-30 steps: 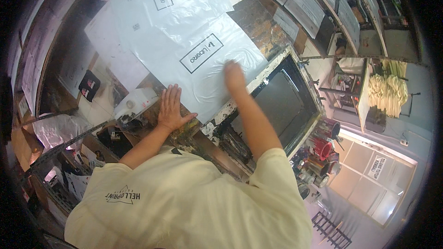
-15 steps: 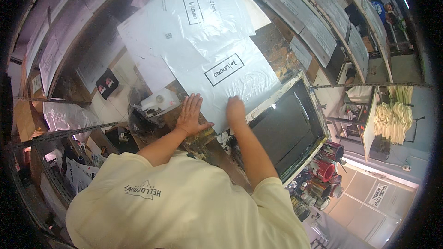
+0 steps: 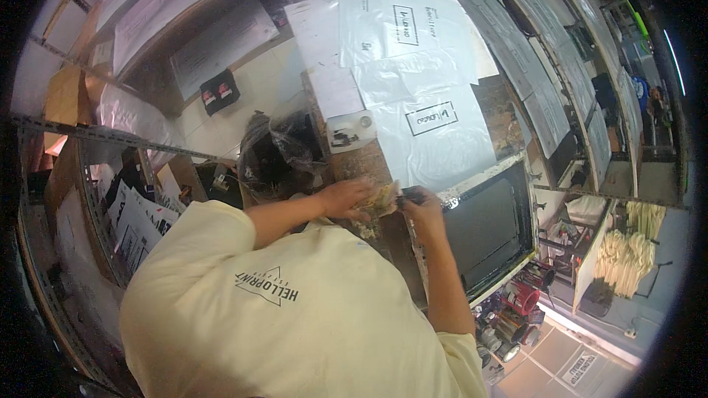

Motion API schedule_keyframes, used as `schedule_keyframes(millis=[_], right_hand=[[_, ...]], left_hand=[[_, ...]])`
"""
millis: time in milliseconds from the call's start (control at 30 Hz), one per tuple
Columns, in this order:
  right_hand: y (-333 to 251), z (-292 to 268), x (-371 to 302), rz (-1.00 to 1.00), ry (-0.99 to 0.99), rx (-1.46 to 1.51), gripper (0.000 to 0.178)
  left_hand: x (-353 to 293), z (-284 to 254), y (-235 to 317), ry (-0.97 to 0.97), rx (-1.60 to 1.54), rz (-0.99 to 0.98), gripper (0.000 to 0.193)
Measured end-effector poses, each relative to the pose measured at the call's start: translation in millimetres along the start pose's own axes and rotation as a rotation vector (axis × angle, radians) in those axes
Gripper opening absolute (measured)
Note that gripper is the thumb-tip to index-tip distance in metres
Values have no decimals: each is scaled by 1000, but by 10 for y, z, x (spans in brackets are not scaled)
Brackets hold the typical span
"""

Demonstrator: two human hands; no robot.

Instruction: The person performs screen printing on plastic envelopes by applying ink with a squeegee and then placing the printed items on a storage rack.

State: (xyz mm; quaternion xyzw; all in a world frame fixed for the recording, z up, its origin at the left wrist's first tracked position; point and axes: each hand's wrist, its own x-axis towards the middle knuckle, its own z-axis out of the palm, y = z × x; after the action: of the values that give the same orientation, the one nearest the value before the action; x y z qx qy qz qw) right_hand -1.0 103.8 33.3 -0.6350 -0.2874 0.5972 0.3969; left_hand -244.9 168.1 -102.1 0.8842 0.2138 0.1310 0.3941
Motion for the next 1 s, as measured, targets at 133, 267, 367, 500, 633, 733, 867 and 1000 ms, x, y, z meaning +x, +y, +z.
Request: schedule_keyframes(millis=[133,267,367,500,633,733,867,1000], right_hand=[[477,701,156,86,-193,184,27],[404,1593,311,178,-404,155,18],[422,1999,486,210,-441,183,18],[174,2436,712,245,-255,393,15],[332,2444,1042,197,-102,426,31],[198,2327,855,225,-149,201,37],[559,1802,733,146,-259,-59,39],[631,1173,583,-199,-228,-793,26]], left_hand=[[-862,-321,124,-81,-196,-322,50],[-1687,-409,-172,32,-188,-741,59],[-2388,-229,-542,255,-321,-997,65],[-3370,23,-991,227,-259,-1387,73],[-3818,-41,-909,-66,-235,-1417,76],[-3877,-47,-865,-58,-263,-1322,74],[-3805,126,-1124,120,-273,-1184,73],[-3584,307,-1605,50,-241,-1146,60]])
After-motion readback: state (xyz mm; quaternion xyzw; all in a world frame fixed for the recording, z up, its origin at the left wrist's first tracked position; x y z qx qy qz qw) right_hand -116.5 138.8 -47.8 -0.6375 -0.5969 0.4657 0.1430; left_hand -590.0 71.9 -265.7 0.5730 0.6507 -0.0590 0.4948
